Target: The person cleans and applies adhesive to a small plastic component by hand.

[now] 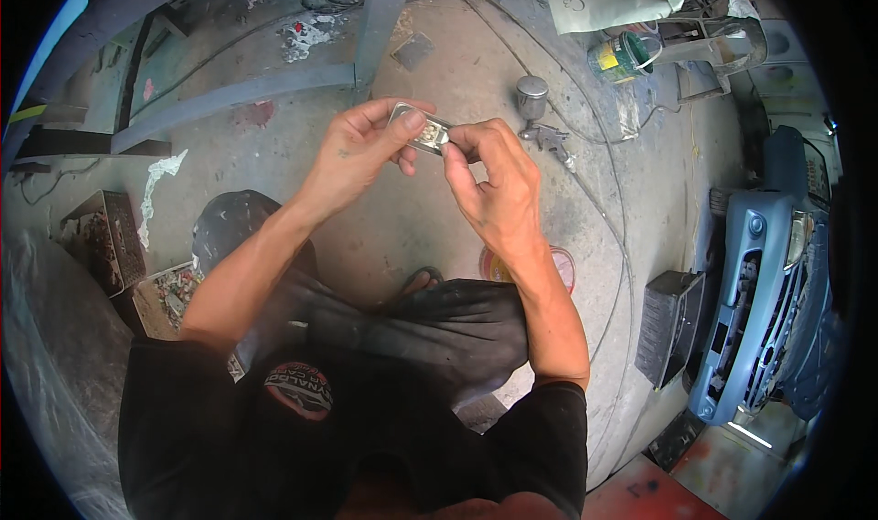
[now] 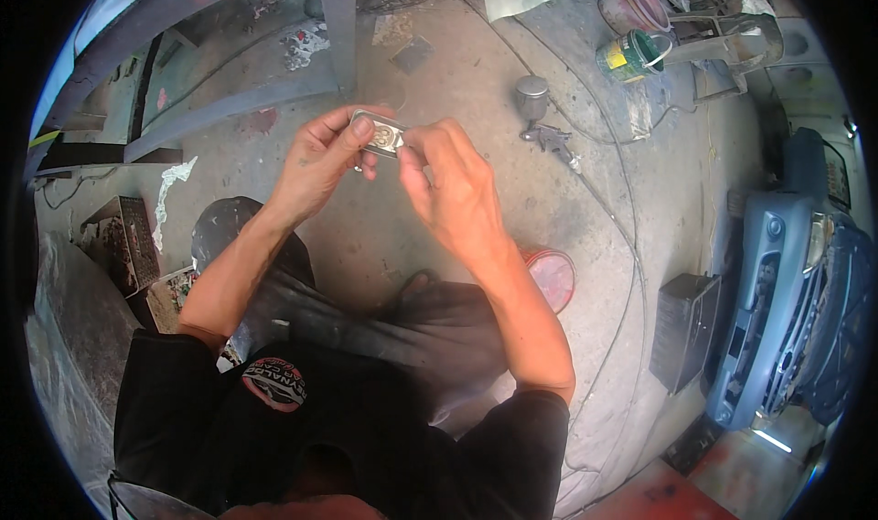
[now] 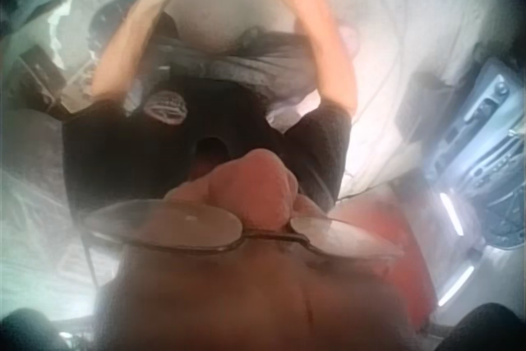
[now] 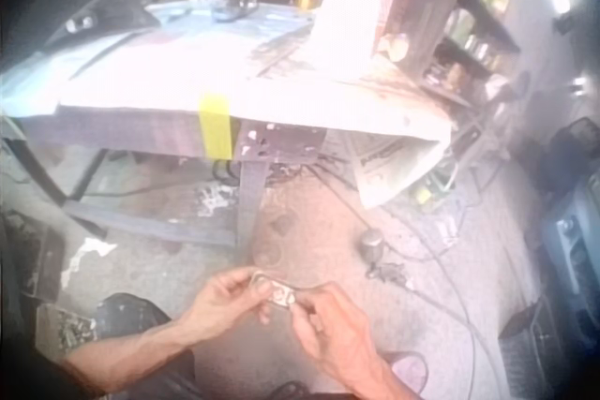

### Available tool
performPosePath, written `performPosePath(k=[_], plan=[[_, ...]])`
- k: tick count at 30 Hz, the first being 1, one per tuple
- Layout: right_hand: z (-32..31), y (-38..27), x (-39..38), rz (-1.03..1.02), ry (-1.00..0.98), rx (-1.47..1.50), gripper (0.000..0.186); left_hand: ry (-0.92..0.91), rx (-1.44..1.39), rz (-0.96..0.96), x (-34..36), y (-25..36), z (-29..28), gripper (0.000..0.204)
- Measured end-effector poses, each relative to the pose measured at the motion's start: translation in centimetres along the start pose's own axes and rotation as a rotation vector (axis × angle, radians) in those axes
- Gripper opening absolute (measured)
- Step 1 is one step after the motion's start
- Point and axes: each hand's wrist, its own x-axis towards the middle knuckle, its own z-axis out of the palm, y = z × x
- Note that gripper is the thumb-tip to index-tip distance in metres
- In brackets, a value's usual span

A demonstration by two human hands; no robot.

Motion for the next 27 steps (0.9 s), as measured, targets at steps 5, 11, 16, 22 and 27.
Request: performPosePath(k=[5,11,16,22,27], plan=[[-0.04,0.07,0.06,-0.005,-0.006,0.008,0.02,0.003,0.009,0.0,0.05,0.02,-0.04,0.043],[0.1,0.14,0.01,0.006,0.0,0.001,0.019,0.005,0.028,-0.002,0.11,-0.09,-0.15,0.042],[0.12,0.03,0.08,0.039,-0.007,-0.011,0.015,-0.024,0.048,0.0,0.09,-0.26,-0.46,0.042],[0.31,0.44,0.03,0.041,-0.004,0.019,0.015,-0.033,0.084,0.012,0.04,-0.09,-0.37,0.042],[0.6,0.4,0.1,0.041,0.009,0.033,0.017,-0.05,0.003,-0.004,0.08,-0.58,-0.28,0.041]])
